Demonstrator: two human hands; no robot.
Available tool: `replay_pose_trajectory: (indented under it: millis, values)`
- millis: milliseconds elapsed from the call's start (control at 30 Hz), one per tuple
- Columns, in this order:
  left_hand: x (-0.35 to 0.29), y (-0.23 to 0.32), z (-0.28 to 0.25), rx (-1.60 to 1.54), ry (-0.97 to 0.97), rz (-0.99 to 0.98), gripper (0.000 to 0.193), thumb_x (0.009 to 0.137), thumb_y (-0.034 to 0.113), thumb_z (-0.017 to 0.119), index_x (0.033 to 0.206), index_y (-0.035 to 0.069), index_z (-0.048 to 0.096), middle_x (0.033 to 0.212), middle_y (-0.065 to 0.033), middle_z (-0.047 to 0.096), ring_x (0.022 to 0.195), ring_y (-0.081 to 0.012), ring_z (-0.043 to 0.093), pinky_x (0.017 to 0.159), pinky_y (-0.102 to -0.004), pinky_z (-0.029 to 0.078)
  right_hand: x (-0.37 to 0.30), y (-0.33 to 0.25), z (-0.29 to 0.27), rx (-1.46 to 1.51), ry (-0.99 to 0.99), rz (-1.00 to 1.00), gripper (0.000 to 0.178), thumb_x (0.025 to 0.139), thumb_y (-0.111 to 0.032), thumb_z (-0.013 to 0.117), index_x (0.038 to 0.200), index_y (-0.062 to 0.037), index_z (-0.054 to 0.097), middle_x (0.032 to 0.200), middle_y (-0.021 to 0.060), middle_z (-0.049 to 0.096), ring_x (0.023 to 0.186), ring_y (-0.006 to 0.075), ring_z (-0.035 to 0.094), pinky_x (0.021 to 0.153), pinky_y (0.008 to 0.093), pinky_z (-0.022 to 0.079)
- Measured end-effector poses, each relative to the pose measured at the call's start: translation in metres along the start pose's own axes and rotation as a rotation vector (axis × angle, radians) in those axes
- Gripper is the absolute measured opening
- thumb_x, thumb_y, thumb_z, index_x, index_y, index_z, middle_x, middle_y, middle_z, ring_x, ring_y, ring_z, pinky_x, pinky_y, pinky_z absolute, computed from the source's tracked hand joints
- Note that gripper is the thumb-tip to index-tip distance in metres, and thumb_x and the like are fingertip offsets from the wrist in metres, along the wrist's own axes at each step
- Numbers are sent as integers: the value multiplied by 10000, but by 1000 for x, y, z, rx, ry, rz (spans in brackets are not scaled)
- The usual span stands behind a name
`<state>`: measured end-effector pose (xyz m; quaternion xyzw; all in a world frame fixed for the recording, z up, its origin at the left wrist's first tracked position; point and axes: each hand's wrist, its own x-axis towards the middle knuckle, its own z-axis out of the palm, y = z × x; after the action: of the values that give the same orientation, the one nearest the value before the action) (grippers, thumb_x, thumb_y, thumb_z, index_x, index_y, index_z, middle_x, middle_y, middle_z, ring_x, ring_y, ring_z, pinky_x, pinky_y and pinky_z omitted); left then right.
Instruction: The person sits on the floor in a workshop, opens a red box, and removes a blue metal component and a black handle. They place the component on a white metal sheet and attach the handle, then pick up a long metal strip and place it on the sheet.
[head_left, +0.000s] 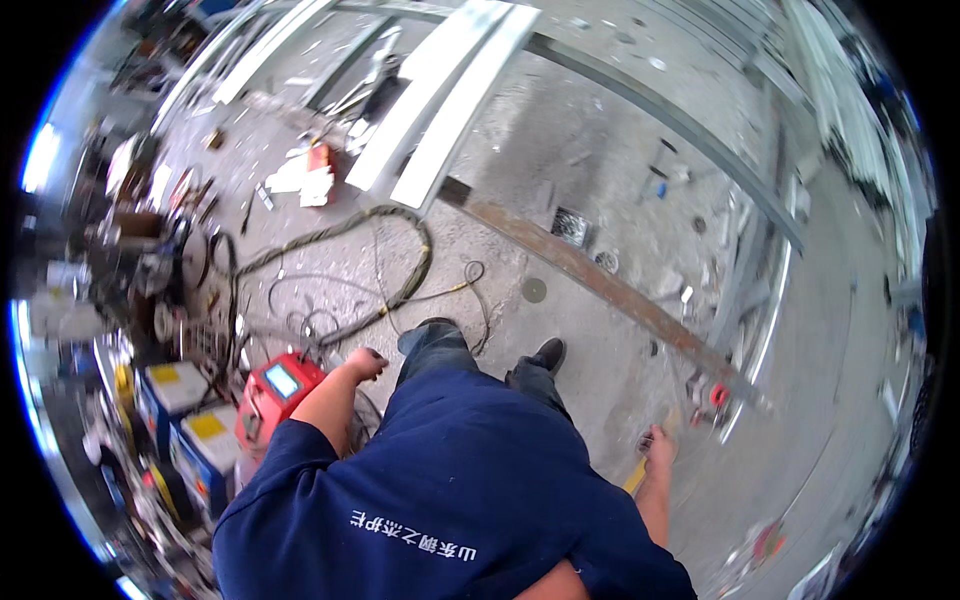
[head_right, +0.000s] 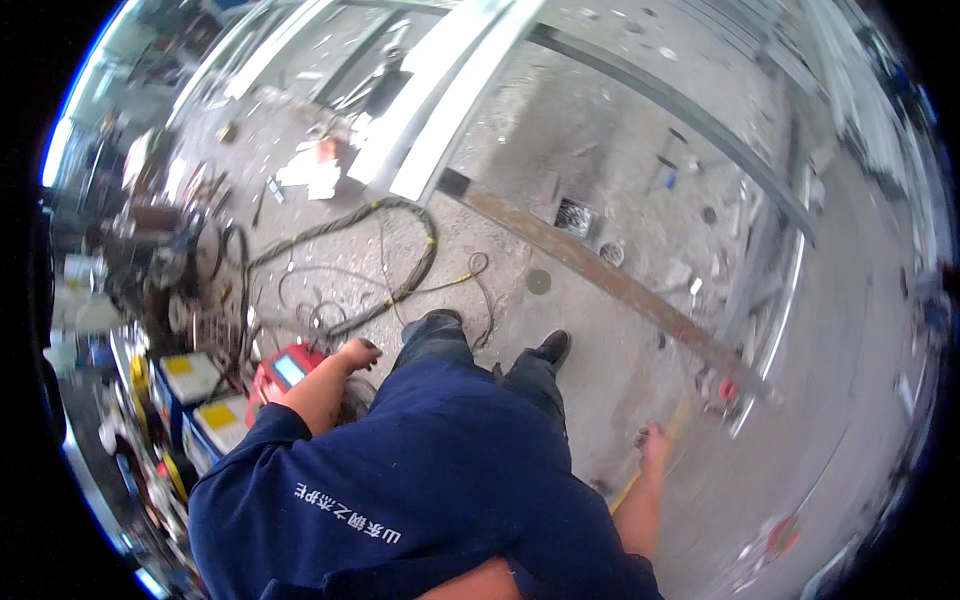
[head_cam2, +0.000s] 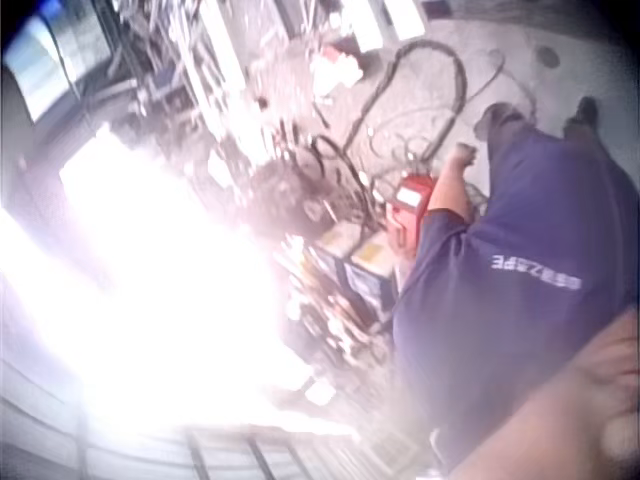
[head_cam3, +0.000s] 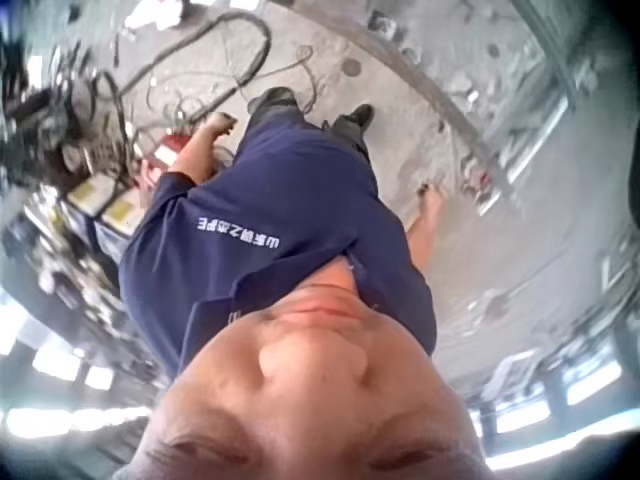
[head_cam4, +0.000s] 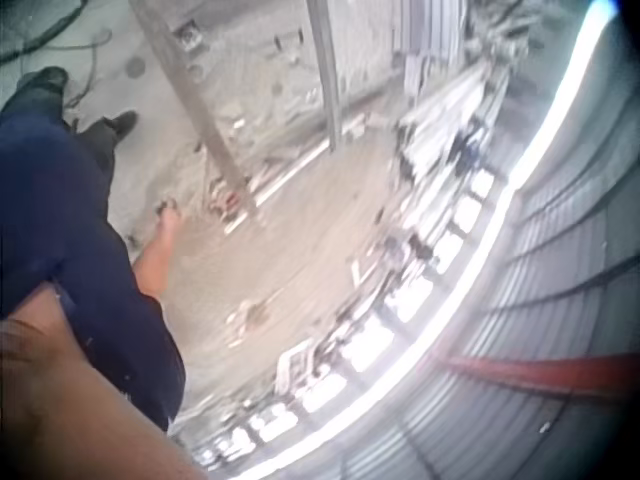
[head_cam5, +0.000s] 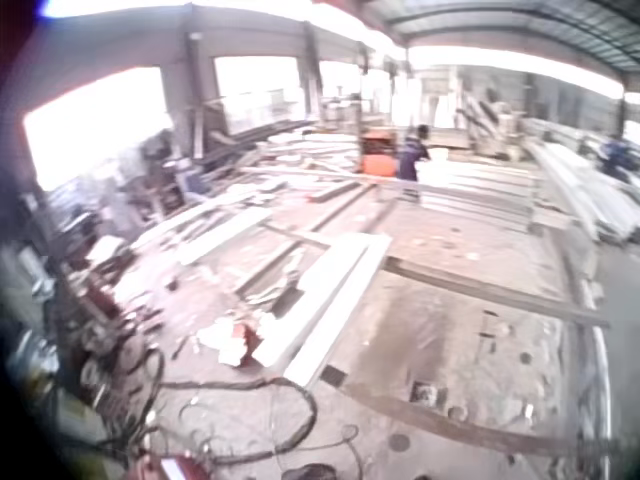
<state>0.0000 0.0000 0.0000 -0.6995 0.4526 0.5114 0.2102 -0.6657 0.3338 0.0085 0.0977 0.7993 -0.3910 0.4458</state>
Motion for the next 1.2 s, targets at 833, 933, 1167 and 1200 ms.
replay_pose_trajectory:
  millis: [833, 933, 1167, 1200]
  values:
    - [-167, -330, 519, -889, 72, -508, 277, 889, 268, 678, 912, -7, 700, 828, -101, 692, 591, -225, 638, 513, -362, 522, -36, -46, 30, -1019, -490, -213, 220, 946, -202, 621, 824, -20, 602, 730, 88, 611, 565, 176, 582, 474, 332, 472]
    - [-245, -328, 529, -1275, 145, -590, 254, 914, 239, 635, 908, -12, 674, 755, -81, 654, 560, -236, 613, 458, -374, 486, -38, -33, 37, -1189, -554, -201, 232, 943, -213, 623, 848, -2, 632, 744, 99, 630, 578, 196, 599, 503, 342, 494]
    - [-259, -301, 557, -1709, 304, -427, 183, 904, 202, 660, 845, 32, 630, 660, -48, 582, 482, -148, 509, 427, -322, 358, -42, -53, 86, -1212, -714, -439, 245, 898, -162, 654, 1035, 41, 649, 833, 104, 666, 613, 185, 608, 536, 335, 493]
    - [-256, -291, 555, -1587, 318, -398, 200, 893, 208, 671, 905, 11, 641, 709, -69, 614, 524, -165, 549, 467, -329, 400, -42, -58, 97, -1204, -727, -492, 251, 900, -169, 655, 1042, 38, 653, 843, 104, 672, 614, 181, 608, 546, 330, 498]
